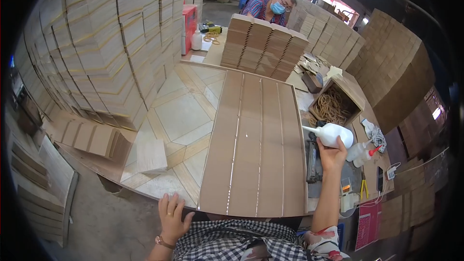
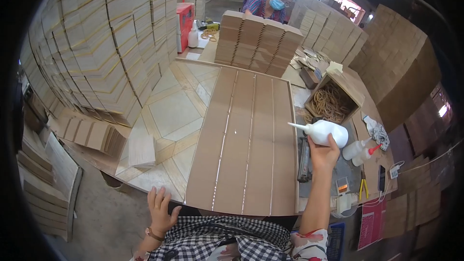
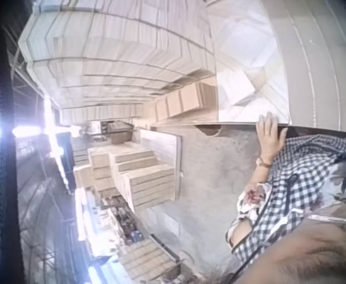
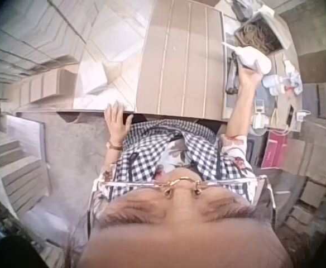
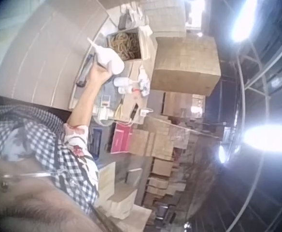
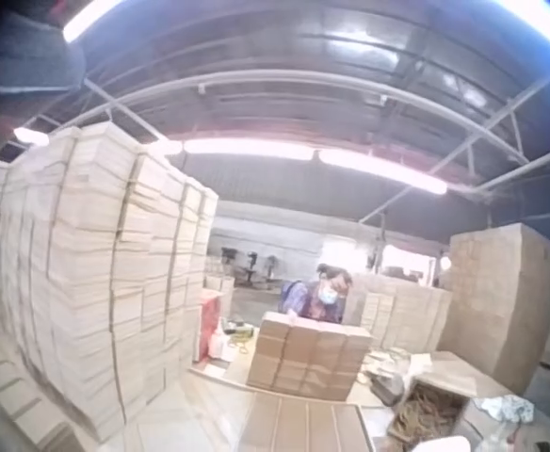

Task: Assembling wooden boxes using a pneumatic nail gun, applying glue, and securing items with rubber bands.

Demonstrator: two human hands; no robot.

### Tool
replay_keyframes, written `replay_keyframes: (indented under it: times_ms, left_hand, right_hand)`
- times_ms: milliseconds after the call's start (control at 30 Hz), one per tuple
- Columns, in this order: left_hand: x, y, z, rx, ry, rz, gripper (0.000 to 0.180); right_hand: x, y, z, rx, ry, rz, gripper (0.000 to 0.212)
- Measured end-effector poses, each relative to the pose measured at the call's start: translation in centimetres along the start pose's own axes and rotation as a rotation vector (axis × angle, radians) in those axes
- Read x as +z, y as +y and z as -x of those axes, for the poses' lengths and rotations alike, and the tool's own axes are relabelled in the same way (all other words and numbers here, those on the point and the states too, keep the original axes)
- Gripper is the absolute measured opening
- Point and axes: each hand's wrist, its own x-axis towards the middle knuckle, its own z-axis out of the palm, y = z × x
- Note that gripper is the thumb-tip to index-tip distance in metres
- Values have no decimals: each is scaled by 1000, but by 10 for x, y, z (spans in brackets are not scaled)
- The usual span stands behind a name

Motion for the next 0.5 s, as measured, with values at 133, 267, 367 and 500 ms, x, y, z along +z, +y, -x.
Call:
replay_keyframes:
  times_ms: [133,267,367,500]
  left_hand:
    - [6,29,26,-143,109,329,24]
    - [27,50,38,-597,-371,984,20]
    - [52,57,26,-670,-268,1397,24]
    - [52,65,13,-858,-28,1324,38]
  right_hand:
    - [-34,-20,25,-132,-53,-73,49]
    - [-82,-60,45,-199,-90,-143,55]
    - [-107,-85,58,-237,20,-351,51]
    - [-141,-86,38,-271,141,-533,54]
